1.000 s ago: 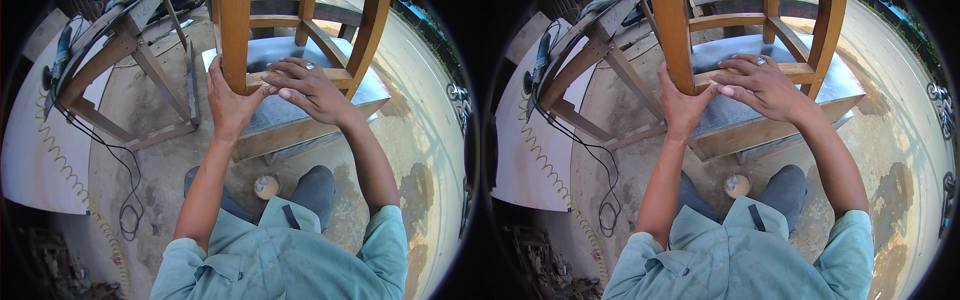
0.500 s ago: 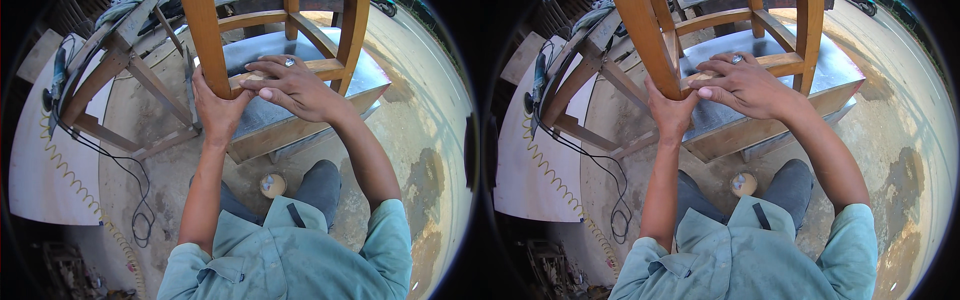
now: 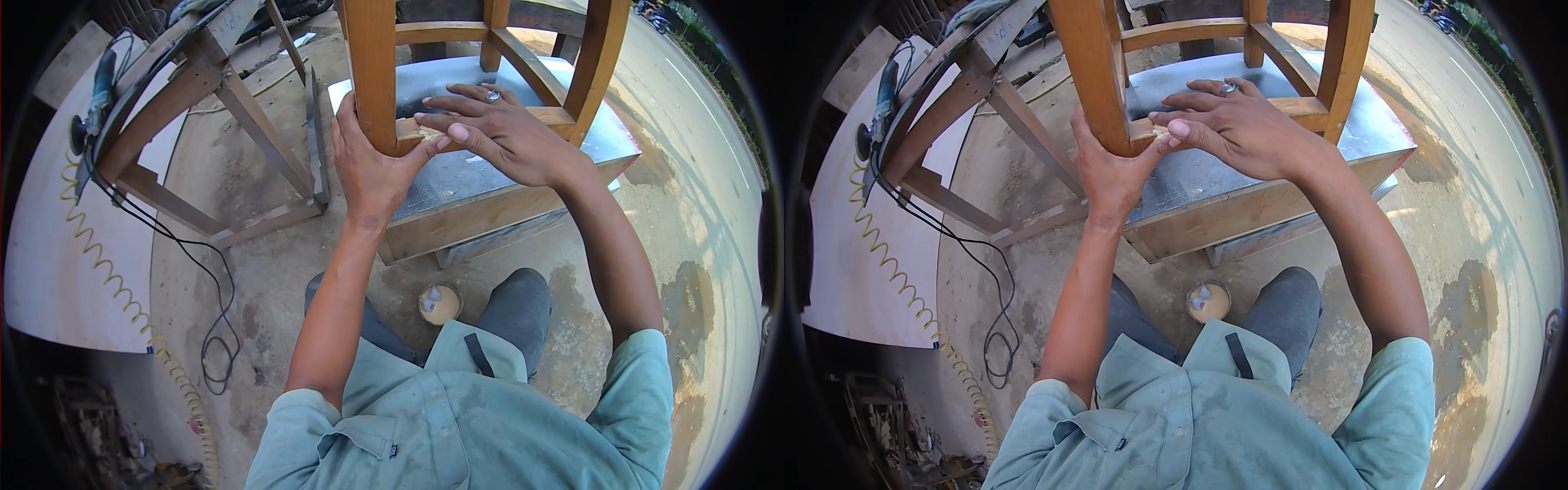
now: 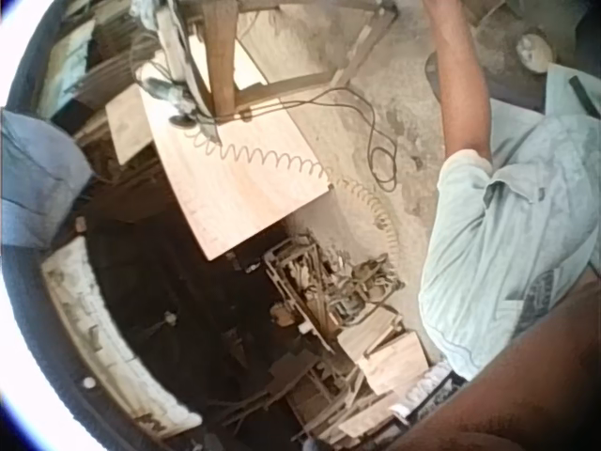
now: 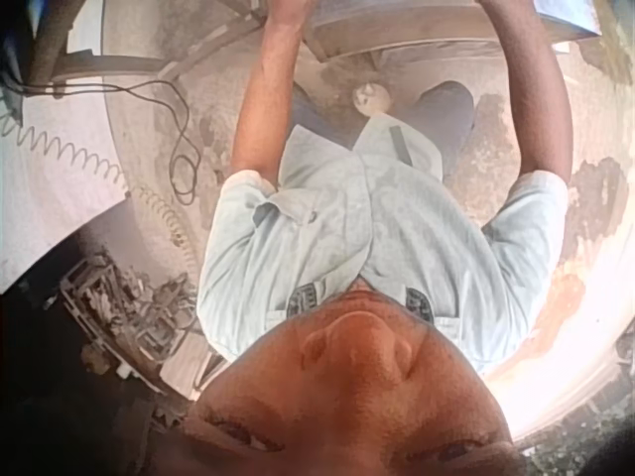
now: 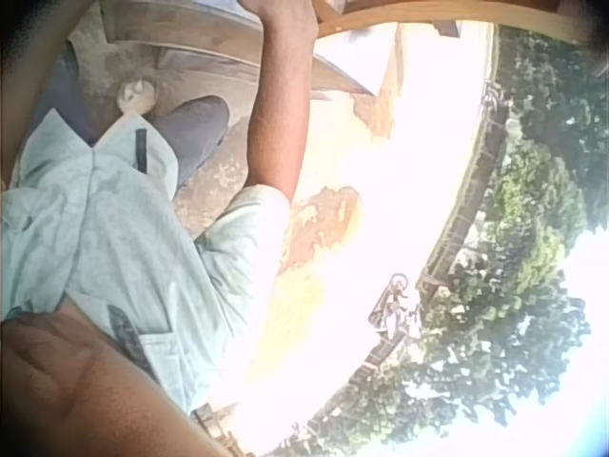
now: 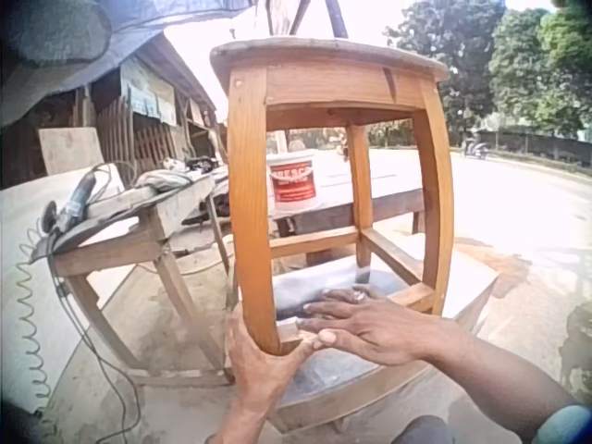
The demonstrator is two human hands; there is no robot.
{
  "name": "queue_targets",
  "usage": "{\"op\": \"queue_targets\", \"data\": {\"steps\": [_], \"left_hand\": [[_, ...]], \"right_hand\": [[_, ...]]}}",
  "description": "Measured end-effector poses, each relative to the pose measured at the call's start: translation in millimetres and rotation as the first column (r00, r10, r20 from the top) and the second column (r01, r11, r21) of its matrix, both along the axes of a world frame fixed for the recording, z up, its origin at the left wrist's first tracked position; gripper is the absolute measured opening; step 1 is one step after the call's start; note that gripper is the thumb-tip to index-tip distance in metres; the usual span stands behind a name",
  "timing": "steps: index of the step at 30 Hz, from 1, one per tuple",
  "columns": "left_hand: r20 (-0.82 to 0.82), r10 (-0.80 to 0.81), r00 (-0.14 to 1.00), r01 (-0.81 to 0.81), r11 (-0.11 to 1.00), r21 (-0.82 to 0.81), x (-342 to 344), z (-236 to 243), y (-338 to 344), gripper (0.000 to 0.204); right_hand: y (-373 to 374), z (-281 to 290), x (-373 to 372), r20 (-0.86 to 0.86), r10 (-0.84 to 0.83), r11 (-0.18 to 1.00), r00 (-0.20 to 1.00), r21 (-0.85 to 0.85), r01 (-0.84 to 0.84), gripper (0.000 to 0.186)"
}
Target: The person repairs a wooden stool by applying glue to the joints and gaps in the seat and frame. They use a white glue bottle to fill cracks in the seat surface and apply adhesive to the leg connections, then press the joints together to secure them.
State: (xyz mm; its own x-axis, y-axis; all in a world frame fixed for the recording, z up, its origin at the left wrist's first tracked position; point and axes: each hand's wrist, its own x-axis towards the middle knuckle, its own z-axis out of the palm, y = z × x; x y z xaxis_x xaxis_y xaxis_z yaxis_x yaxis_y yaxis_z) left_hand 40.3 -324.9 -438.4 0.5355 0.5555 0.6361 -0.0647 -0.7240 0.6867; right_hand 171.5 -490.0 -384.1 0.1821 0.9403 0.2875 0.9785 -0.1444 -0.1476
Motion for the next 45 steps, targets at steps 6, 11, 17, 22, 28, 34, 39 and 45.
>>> {"op": "queue_targets", "data": {"steps": [6, 11, 17, 22, 28, 34, 39, 45], "left_hand": [[-0.02, 0.01, 1.0, -0.01, 1.0, 0.025, -2, 3, 1, 0.113], [-0.002, 0.002, 1.0, -0.002, 0.999, 0.032, -3, 3, 2, 0.111], [0.027, 0.007, 1.0, -0.008, 0.999, 0.05, -2, 1, 1, 0.109], [0.031, 0.0, 1.0, -0.002, 0.999, 0.05, -2, 1, 0, 0.108], [0.037, 0.0, 0.999, -0.002, 0.998, 0.06, 0, -3, 4, 0.109], [0.047, -0.004, 0.999, 0.001, 0.998, 0.058, 0, -5, 4, 0.11], [0.039, -0.005, 0.999, 0.003, 0.999, 0.033, 0, -2, 2, 0.11], [0.043, -0.004, 0.999, 0.002, 0.999, 0.045, 0, -4, 3, 0.113]], "right_hand": [[1, 5, 2, -0.067, 0.049, 0.998, 0.997, 0.031, -0.047, 0.067], [6, 12, 1, -0.111, 0.039, 0.996, 0.993, -0.073, -0.047, 0.067], [4, 15, 2, -0.156, 0.05, 0.997, 0.987, -0.048, -0.058, 0.067], [6, 14, 2, -0.175, 0.078, 0.997, 0.981, -0.015, -0.082, 0.07], [5, 15, -2, -0.161, 0.071, 0.995, 0.984, -0.053, -0.081, 0.069], [6, 14, 0, -0.127, 0.056, 0.996, 0.99, -0.059, -0.063, 0.066], [4, 12, 0, -0.117, 0.043, 0.998, 0.992, -0.033, -0.047, 0.066], [-10, 1, 1, -0.164, 0.049, 0.987, 0.985, 0.158, -0.023, 0.064]]}}
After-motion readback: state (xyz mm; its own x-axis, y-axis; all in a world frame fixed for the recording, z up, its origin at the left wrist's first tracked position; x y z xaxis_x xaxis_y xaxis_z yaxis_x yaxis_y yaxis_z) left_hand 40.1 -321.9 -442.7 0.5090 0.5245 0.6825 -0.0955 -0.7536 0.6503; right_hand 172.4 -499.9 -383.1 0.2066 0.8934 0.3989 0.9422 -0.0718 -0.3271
